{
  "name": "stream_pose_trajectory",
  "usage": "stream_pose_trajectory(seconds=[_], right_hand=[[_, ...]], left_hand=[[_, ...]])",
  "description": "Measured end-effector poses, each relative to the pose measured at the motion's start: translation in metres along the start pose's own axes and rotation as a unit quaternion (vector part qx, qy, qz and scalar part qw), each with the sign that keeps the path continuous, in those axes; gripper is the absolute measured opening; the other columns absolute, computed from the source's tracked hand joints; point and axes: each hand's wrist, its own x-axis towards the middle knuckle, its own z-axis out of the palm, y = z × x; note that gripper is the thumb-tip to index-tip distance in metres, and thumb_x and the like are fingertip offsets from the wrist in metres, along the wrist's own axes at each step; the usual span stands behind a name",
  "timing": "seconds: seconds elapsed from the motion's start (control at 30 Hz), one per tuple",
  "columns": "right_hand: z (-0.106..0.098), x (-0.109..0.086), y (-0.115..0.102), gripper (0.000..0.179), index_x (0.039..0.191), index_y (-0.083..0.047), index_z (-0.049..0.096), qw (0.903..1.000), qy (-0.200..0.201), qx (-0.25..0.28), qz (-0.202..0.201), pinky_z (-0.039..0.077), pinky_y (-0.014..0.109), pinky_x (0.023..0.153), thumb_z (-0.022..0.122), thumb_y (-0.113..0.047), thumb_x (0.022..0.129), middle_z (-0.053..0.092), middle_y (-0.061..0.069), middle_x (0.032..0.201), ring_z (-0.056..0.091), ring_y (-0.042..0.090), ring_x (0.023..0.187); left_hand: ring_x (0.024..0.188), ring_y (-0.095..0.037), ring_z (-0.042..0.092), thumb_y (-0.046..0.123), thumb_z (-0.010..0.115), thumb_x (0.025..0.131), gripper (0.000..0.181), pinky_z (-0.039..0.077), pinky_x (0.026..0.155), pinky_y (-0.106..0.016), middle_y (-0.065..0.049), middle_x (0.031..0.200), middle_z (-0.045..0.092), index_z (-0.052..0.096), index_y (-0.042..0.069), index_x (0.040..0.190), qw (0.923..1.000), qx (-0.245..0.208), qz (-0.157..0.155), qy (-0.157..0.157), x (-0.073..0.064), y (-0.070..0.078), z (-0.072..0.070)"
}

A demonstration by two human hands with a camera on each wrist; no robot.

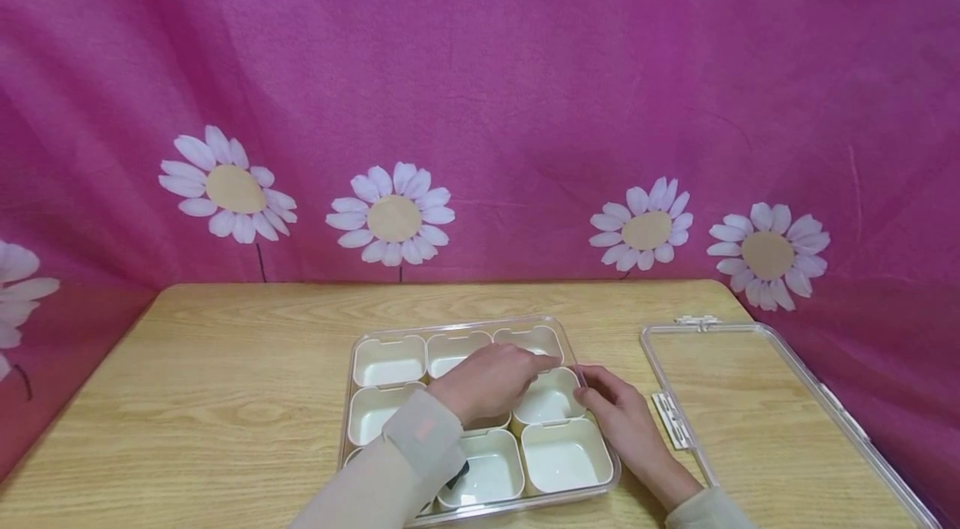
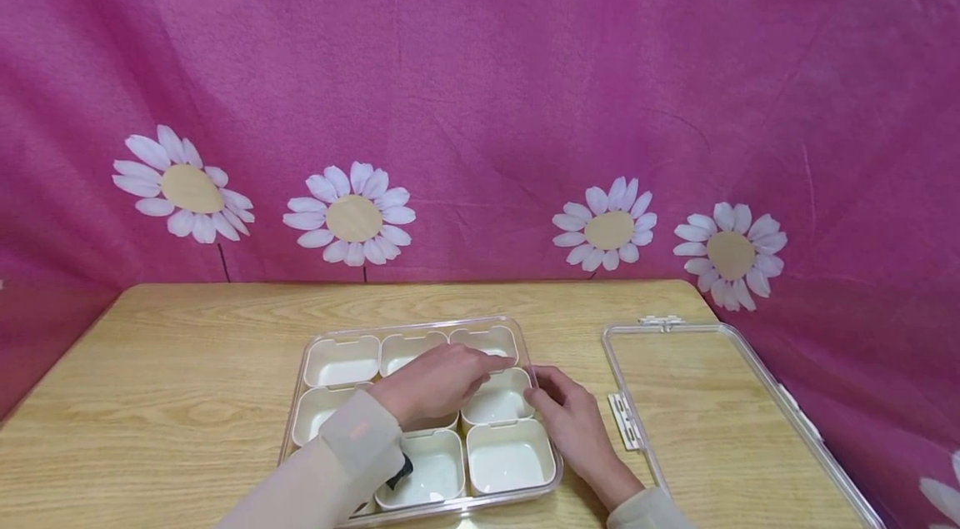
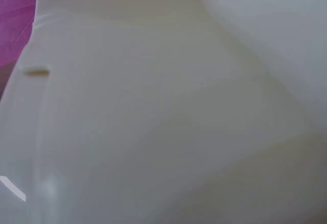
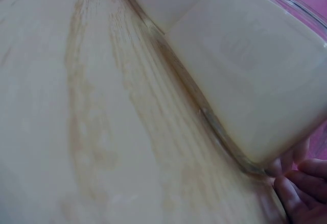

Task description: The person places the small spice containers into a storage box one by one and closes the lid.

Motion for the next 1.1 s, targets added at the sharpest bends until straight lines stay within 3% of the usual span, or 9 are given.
stream_pose_trajectory(seconds=[0.53,0.77,1.1], right_hand=[[0.0,-0.0007,0.001,0.036,0.133,-0.011,0.068,1.0,0.002,-0.006,-0.001,0.048,0.017,0.096,0.061,-0.018,0.098,0.072,0.009,0.132,0.062,0.004,0.112],[0.0002,-0.0006,0.0013,0.035,0.133,-0.012,0.068,0.9999,0.003,-0.015,0.003,0.048,0.018,0.096,0.061,-0.019,0.099,0.072,0.008,0.132,0.062,0.005,0.113],[0.0009,-0.0009,0.0006,0.035,0.132,-0.011,0.069,0.9999,0.005,-0.009,-0.003,0.048,0.017,0.096,0.062,-0.018,0.099,0.072,0.009,0.132,0.063,0.004,0.113]], left_hand=[[0.11,-0.012,0.073,0.007,0.049,0.105,0.048,0.057,0.098,-0.03,0.005,0.126,0.075,0.059,0.029,0.146,1.0,0.004,0.003,0.001,-0.0012,0.0005,0.0001],[0.114,-0.014,0.073,0.007,0.05,0.105,0.049,0.058,0.097,-0.031,0.006,0.133,0.073,0.058,0.031,0.147,1.0,-0.002,0.003,0.003,-0.0013,0.0001,0.0005],[0.11,-0.013,0.073,0.008,0.051,0.105,0.047,0.057,0.098,-0.03,0.004,0.125,0.076,0.058,0.028,0.147,1.0,0.006,0.002,-0.001,-0.0022,0.0009,-0.0008]])
